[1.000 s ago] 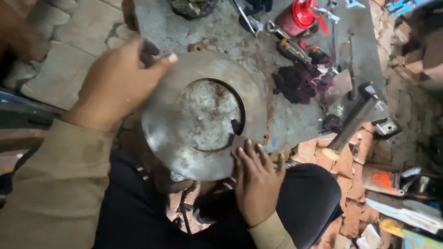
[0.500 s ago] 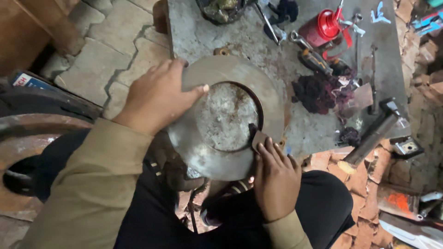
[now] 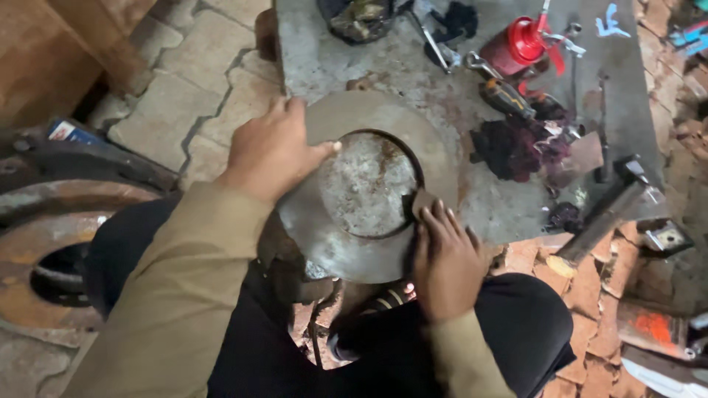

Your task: The person cleans a circular metal clutch plate by hand, using a small piece of sandpaper to scrub the surface of the plate while it sits on a metal workbench, and then handles a metal rod to check the assembly.

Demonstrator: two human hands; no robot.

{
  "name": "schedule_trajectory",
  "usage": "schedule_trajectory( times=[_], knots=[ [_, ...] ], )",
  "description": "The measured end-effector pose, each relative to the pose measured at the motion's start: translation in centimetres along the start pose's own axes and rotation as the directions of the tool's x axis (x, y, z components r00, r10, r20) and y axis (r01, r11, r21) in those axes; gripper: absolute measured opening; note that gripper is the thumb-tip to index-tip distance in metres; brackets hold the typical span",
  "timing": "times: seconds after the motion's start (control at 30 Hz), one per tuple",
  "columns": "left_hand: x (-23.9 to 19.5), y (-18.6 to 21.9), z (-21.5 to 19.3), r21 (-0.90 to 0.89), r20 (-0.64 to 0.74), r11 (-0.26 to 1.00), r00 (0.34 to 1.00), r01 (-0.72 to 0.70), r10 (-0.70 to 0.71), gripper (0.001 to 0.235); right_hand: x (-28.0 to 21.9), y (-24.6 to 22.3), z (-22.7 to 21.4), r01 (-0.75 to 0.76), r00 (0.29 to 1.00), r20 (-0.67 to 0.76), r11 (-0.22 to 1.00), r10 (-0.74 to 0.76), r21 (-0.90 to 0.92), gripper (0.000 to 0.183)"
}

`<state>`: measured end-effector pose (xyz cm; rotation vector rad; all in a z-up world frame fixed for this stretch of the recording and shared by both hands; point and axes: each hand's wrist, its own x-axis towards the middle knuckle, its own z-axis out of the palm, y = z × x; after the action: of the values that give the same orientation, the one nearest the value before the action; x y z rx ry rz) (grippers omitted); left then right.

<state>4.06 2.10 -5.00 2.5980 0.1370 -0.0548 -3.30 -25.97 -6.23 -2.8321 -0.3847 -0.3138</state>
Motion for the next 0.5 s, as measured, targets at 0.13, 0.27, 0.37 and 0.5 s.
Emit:
schedule_trajectory(
  times=[0.13,0.27,0.37,0.5],
  knots=[
    [1.3,0.7,0.9,0.081,0.023,0.996,0.999,0.034,-0.036,0.091,-0.6,-0.8,-0.6,-0.009,1.000,0.006,1.000,0.009,-0.007,0.026],
    [1.6,1.9,2.0,0.164,-0.078,0.986,0.997,0.027,-0.014,0.084,0.3,-0.7,-0.1,-0.035,0.999,-0.010,0.999,0.035,0.035,0.027],
    [2.2,2.0,2.5,0.206,-0.045,0.978,0.999,0.028,-0.019,0.078,0.9,-0.5,0.7,-0.014,1.000,-0.026,0.998,0.015,0.055,0.027],
    [3.5,1.6,1.9,0.196,-0.085,0.980,0.996,0.013,0.004,0.071,3.4,0.4,2.0,-0.023,0.999,-0.033,0.996,0.026,0.088,0.026]
  ],
)
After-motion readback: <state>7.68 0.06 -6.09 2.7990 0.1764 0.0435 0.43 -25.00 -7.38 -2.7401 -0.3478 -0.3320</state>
